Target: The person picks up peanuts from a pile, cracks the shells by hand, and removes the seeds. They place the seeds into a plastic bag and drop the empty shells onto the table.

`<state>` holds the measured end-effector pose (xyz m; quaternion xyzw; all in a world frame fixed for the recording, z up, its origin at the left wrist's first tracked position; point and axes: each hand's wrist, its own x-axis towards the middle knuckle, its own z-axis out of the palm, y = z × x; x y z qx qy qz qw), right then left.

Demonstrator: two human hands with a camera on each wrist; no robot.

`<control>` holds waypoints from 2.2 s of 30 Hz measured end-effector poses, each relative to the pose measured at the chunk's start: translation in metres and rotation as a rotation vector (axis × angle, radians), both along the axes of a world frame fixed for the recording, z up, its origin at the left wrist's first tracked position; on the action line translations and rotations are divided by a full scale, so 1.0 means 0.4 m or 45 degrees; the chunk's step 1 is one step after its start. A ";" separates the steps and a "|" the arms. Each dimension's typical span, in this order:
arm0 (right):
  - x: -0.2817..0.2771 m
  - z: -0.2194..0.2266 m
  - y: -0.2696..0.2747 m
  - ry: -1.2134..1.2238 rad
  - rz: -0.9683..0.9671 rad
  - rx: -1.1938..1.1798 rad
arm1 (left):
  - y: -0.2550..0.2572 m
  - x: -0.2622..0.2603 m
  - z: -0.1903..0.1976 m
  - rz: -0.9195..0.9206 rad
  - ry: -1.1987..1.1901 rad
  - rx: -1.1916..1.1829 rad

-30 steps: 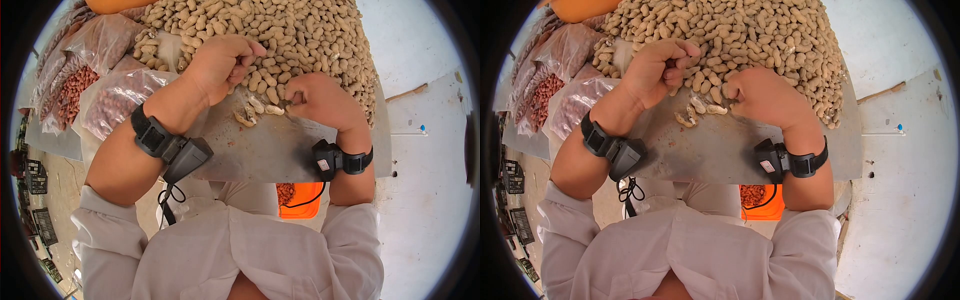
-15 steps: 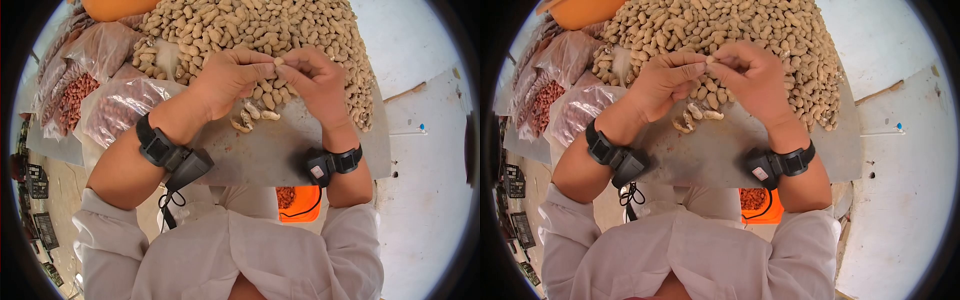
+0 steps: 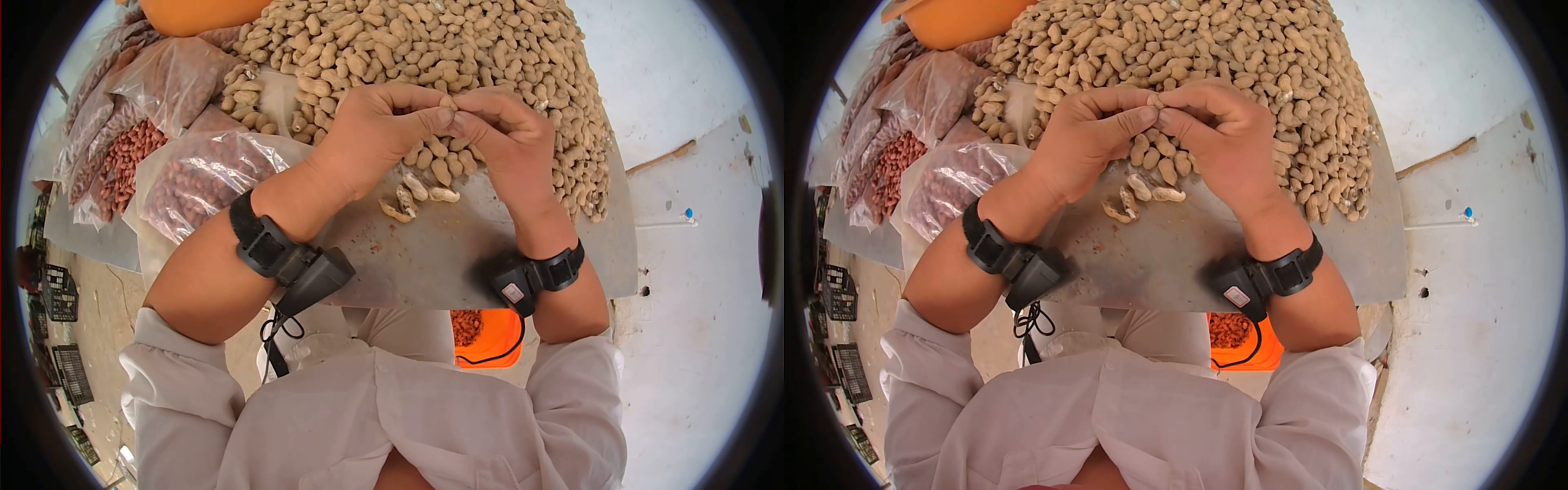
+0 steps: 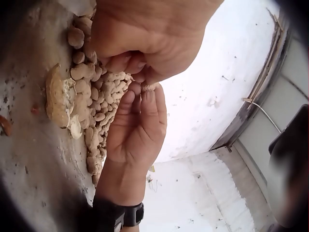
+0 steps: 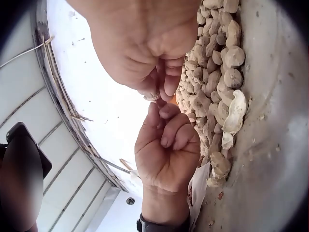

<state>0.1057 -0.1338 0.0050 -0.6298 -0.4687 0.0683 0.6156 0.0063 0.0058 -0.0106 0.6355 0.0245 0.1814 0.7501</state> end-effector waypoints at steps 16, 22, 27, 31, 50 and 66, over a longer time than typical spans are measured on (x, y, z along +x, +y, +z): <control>0.002 0.007 -0.007 -0.019 0.123 -0.042 | 0.014 -0.008 0.007 -0.088 -0.007 0.054; 0.003 0.008 -0.010 -0.042 0.138 -0.066 | 0.022 -0.004 0.000 -0.105 -0.028 0.070; -0.009 0.009 -0.011 -0.147 0.059 -0.114 | 0.018 -0.001 -0.005 -0.073 0.008 0.094; -0.010 0.007 -0.011 -0.186 0.027 -0.142 | 0.012 -0.006 0.001 -0.087 0.039 0.012; -0.008 -0.013 0.002 -0.175 0.086 -0.044 | 0.002 0.002 -0.007 -0.039 -0.037 -0.041; -0.015 -0.019 0.009 0.298 0.213 0.206 | -0.003 -0.003 0.005 -0.101 -0.046 -0.447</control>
